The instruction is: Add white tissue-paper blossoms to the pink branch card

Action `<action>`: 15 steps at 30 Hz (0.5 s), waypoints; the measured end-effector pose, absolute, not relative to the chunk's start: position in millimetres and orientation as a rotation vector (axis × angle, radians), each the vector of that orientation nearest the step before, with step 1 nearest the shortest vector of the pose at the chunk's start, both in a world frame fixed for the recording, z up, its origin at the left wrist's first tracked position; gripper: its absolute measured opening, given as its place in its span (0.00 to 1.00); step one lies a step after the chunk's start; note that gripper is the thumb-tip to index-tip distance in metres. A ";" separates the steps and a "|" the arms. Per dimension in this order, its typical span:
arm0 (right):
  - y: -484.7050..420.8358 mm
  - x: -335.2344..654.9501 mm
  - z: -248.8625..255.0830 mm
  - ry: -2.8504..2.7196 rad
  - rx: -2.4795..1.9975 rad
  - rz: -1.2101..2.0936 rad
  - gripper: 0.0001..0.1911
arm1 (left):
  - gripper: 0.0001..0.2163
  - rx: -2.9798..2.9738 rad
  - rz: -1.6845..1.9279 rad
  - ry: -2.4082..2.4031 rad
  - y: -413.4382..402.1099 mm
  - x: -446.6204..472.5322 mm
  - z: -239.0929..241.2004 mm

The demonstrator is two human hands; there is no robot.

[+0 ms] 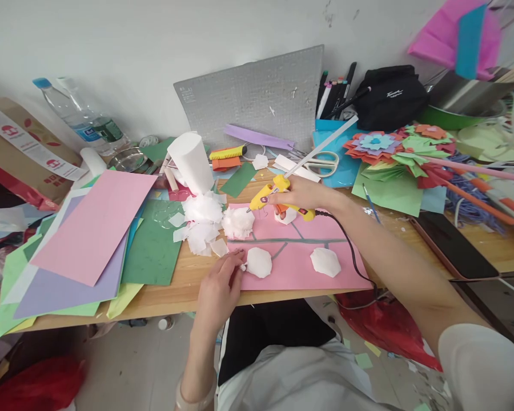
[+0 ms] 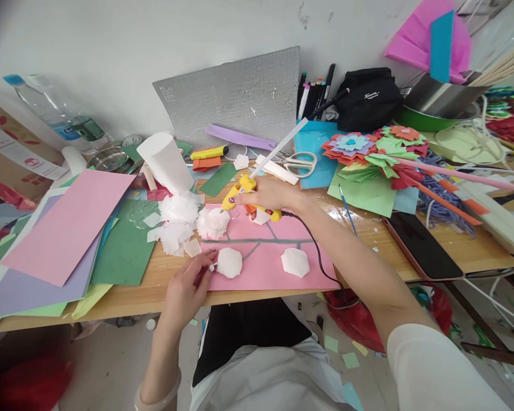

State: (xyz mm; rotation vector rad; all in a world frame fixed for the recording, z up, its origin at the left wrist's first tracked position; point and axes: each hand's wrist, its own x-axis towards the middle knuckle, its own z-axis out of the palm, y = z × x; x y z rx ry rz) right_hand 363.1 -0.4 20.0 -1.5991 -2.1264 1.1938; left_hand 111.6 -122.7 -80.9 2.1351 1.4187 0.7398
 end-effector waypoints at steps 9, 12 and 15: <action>2.2 357.4 13.5 -2.170 -1.627 1.128 0.22 | 0.08 2.131 0.745 1.421 -122.0 110.7 -84.8; -7.6 357.2 13.0 -2.237 -1.720 0.938 0.20 | 0.07 2.129 0.744 1.429 -122.4 110.8 -84.8; -22.7 357.6 17.2 -2.364 -1.761 0.695 0.20 | 0.07 2.126 0.753 1.428 -123.1 111.2 -84.1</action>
